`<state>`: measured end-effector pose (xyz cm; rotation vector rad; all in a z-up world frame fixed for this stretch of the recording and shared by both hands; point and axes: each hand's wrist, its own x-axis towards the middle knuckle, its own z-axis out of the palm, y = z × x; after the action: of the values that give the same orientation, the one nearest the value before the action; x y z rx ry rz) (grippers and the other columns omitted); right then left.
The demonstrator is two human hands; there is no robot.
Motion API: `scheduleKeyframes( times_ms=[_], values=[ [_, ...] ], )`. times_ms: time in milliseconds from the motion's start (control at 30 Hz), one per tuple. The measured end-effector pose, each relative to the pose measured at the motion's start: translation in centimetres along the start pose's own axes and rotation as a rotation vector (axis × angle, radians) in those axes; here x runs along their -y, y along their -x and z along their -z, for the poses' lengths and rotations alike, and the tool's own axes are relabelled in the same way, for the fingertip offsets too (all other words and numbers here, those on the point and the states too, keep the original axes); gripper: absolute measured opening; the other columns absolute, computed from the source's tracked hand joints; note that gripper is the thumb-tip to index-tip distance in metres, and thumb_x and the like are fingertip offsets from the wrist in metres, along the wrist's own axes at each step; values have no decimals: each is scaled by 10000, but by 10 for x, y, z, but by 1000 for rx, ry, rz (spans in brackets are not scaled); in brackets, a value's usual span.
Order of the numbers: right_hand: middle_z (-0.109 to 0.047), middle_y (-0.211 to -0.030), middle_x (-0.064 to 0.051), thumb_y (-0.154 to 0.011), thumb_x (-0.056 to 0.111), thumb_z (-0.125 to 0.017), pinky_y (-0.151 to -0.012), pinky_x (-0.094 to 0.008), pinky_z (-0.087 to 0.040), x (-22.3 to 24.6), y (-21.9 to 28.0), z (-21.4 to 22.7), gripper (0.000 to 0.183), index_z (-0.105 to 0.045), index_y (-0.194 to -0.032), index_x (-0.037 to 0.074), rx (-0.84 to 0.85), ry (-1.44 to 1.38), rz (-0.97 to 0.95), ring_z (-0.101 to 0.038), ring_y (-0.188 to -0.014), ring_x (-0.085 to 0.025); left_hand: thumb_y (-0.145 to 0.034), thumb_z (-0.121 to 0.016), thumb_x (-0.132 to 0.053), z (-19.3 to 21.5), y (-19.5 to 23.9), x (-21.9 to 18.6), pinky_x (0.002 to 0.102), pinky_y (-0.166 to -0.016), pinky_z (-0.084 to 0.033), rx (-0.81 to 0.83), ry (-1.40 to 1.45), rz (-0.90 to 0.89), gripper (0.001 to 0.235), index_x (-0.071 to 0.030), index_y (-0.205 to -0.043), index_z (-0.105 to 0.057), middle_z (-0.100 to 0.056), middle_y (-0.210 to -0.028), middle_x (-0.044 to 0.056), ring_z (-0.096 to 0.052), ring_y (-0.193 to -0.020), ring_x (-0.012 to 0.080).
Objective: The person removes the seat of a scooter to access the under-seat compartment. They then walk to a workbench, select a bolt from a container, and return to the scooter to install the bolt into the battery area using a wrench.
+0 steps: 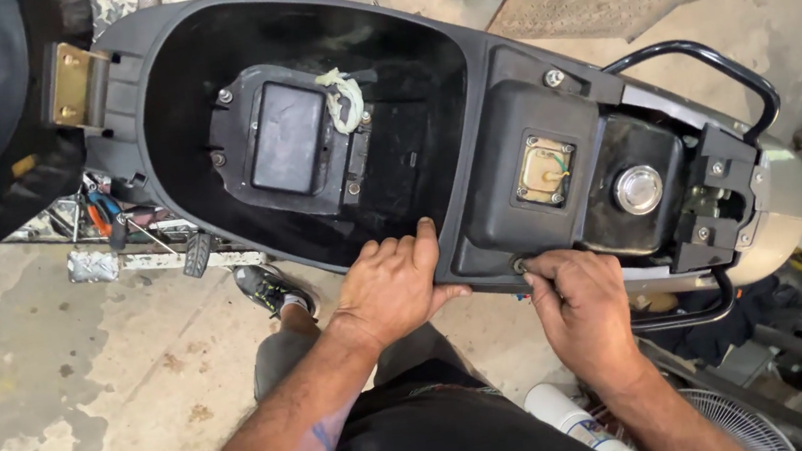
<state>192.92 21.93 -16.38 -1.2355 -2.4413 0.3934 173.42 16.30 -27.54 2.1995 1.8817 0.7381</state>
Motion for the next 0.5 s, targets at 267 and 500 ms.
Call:
scheduleKeyframes(
  times_ms=[267, 500],
  values=[
    [-705, -874, -40, -840, 31, -663, -813, -350, -445, 2, 3, 5, 33, -662, -867, 50, 93, -31, -17, -676, -856, -205, -714, -545, -803, 3, 0, -3, 392, -665, -446, 146, -47, 60, 1001, 33, -1260, -485, -637, -787, 66, -622, -698, 267],
    [-696, -879, -46, -837, 37, -680, -801, -350, -469, -2, 1, 7, 45, -663, -872, 60, 139, 31, -2, -654, -847, -207, -694, -556, -810, 5, 0, -3, 385, -688, -453, 176, -21, 84, 1011, 17, -1270, -480, -660, -822, 70, -648, -723, 271]
  ],
)
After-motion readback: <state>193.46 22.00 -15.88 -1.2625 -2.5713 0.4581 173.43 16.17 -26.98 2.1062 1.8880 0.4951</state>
